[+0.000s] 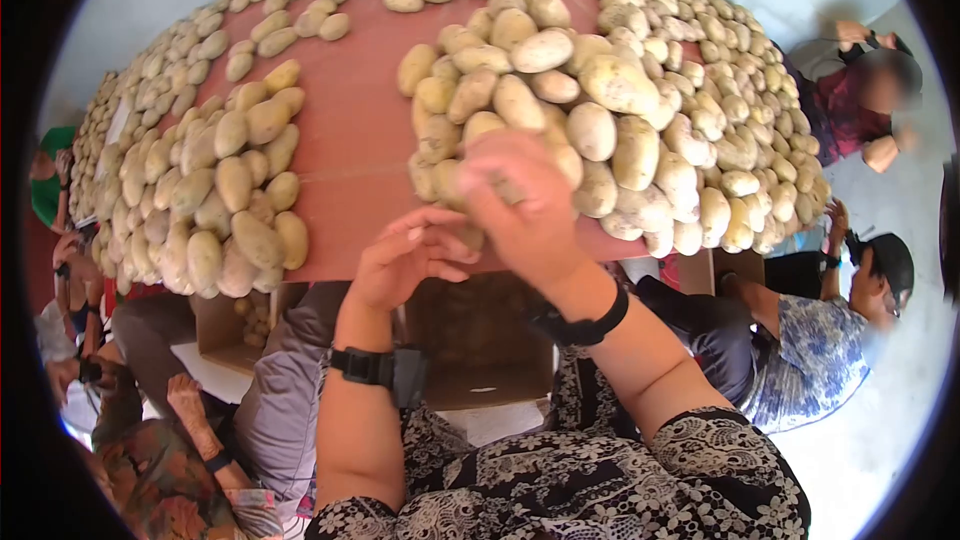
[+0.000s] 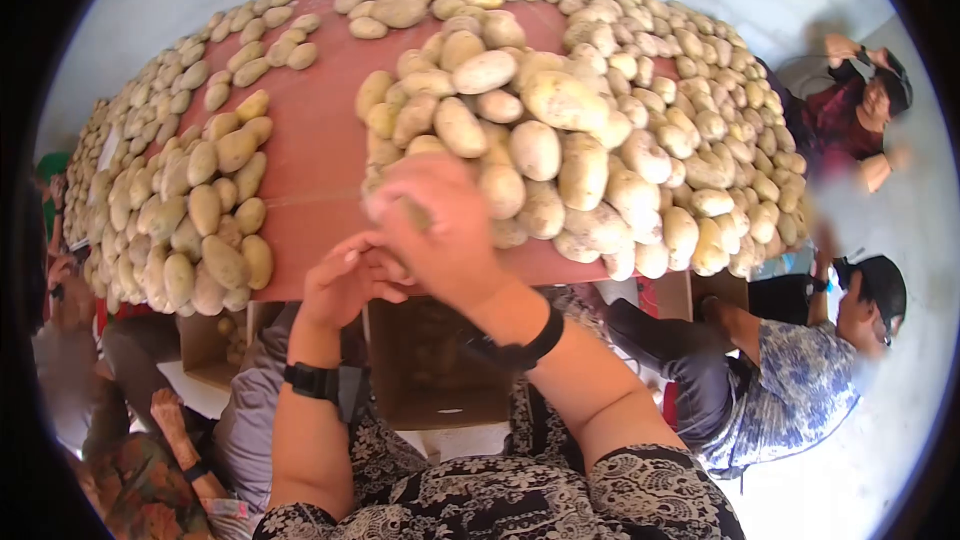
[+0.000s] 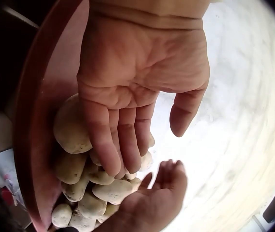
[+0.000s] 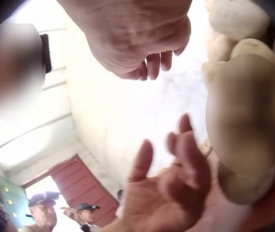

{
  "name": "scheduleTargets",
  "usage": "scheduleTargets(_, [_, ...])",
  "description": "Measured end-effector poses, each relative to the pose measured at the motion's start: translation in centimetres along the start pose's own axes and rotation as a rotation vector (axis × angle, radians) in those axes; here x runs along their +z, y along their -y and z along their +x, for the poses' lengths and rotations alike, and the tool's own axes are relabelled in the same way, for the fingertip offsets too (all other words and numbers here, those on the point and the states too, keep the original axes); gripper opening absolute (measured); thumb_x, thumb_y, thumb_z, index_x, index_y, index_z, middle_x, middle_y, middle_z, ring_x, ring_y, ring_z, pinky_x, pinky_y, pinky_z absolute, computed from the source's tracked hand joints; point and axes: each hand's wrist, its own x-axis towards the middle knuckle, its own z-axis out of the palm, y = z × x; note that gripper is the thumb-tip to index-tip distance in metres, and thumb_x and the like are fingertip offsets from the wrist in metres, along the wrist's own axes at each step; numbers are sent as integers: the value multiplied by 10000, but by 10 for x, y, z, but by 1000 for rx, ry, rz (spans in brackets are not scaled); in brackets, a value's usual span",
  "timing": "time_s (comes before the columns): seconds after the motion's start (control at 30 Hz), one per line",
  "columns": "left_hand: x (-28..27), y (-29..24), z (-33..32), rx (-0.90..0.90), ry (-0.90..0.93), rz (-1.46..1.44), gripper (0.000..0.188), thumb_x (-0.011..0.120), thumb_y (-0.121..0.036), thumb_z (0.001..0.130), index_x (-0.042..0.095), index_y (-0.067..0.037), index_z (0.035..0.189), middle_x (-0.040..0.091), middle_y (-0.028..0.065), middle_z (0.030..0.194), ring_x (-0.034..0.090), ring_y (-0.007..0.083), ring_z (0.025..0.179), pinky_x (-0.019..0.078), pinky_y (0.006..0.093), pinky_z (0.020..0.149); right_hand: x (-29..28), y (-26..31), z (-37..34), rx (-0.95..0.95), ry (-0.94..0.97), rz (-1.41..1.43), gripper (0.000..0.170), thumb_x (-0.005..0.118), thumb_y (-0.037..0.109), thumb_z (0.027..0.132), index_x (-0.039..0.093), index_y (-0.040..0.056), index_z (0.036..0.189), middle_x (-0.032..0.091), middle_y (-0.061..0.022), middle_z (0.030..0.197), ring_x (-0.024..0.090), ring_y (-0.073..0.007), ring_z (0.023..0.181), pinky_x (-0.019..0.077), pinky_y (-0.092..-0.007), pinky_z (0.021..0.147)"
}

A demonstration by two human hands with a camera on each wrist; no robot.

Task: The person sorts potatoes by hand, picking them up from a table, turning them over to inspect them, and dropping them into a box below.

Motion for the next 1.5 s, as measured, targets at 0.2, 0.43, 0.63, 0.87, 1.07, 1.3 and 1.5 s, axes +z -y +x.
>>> scheduleTargets(0.2, [-9,9,8,-44,45,0,557,601,-284,926,494,98,1318,684,223,1055,676,381,1077,628,427,805,-2,87,-1,-38,589,1178,233,748,185,865,666,-15,780,653,-70,739,640,-147,697,488,-259,651])
scheduleTargets(0.43, [-1,12,11,-9,61,147,567,607,-296,922,484,96,1313,678,197,1014,695,340,1043,646,357,732,-10,130,-18,241,641,1656,382,812,163,845,568,46,575,519,-30,542,471,-146,465,325,-304,445])
scheduleTargets(0.63, [2,13,13,6,53,173,577,625,-305,911,484,87,1310,675,189,1009,700,325,1028,650,344,713,-6,135,-12,67,448,1672,419,842,162,813,527,49,560,474,-24,533,441,-147,454,305,-306,444])
scheduleTargets(0.87, [-2,15,14,6,83,57,546,625,-243,910,489,97,1316,681,212,1025,689,356,1059,644,372,759,-18,90,-6,67,606,1206,308,832,253,779,618,47,694,582,-27,632,578,-161,593,433,-285,547])
scheduleTargets(1.07, [5,10,13,48,78,85,539,632,-250,906,501,81,1311,677,195,1001,695,333,1033,646,361,735,-61,29,16,-22,169,-837,135,725,127,736,676,55,839,650,-120,872,633,-348,874,519,-438,764])
scheduleTargets(1.3, [11,13,17,58,48,80,542,617,-233,919,476,77,1340,667,194,1011,694,324,1021,646,351,727,-77,18,1,378,338,-963,271,659,72,815,644,69,1085,624,-143,1042,648,-363,946,530,-471,782])
scheduleTargets(1.5, [14,18,20,45,40,71,538,630,-210,914,475,73,1344,671,190,1016,699,315,1016,645,344,718,-73,16,-4,447,436,-1092,323,703,88,789,643,82,1106,613,-132,1054,650,-353,951,535,-455,796])
